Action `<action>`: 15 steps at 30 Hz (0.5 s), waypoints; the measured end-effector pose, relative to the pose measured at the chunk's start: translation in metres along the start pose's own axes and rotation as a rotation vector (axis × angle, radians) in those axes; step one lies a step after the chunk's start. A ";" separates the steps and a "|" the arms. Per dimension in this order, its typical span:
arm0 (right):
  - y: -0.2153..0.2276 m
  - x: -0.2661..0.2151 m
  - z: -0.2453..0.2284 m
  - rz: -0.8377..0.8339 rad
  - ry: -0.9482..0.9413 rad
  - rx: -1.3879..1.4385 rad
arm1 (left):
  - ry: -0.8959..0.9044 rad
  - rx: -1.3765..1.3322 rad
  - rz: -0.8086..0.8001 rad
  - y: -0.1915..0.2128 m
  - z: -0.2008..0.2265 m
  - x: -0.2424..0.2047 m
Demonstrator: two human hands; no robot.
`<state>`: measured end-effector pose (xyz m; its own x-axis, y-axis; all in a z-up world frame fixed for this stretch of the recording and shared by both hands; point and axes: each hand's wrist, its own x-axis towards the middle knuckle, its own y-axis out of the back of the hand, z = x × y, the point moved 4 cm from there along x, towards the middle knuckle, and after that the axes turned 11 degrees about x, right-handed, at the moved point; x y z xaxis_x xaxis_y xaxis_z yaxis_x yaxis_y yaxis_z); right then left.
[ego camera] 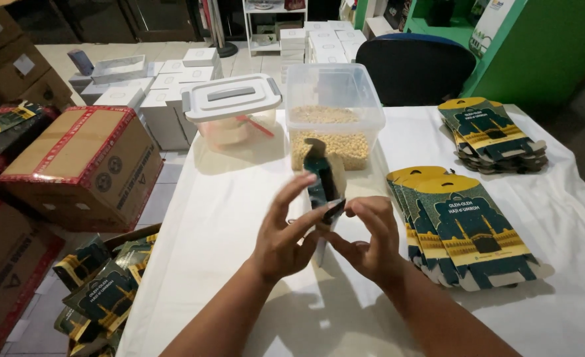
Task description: Assembling flat-packed cardboard packaging boxes by folding and interlocking tabs.
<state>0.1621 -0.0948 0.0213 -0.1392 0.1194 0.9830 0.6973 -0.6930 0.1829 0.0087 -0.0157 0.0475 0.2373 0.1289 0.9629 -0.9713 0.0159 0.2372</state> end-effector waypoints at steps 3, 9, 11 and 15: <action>0.004 0.003 -0.006 -0.039 0.070 -0.073 | 0.008 -0.167 -0.020 -0.004 0.002 -0.001; 0.007 0.013 -0.006 -0.040 0.123 -0.198 | -0.021 -0.027 0.047 0.000 0.006 0.005; 0.010 0.017 -0.008 -0.040 0.133 -0.242 | 0.002 -0.024 0.053 0.001 -0.002 -0.001; 0.013 0.023 -0.011 -0.094 0.132 -0.341 | 0.021 -0.173 0.110 0.004 -0.003 0.002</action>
<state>0.1596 -0.1089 0.0460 -0.2964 0.1169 0.9479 0.4057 -0.8830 0.2358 0.0052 -0.0129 0.0498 0.1312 0.1595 0.9784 -0.9799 0.1707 0.1036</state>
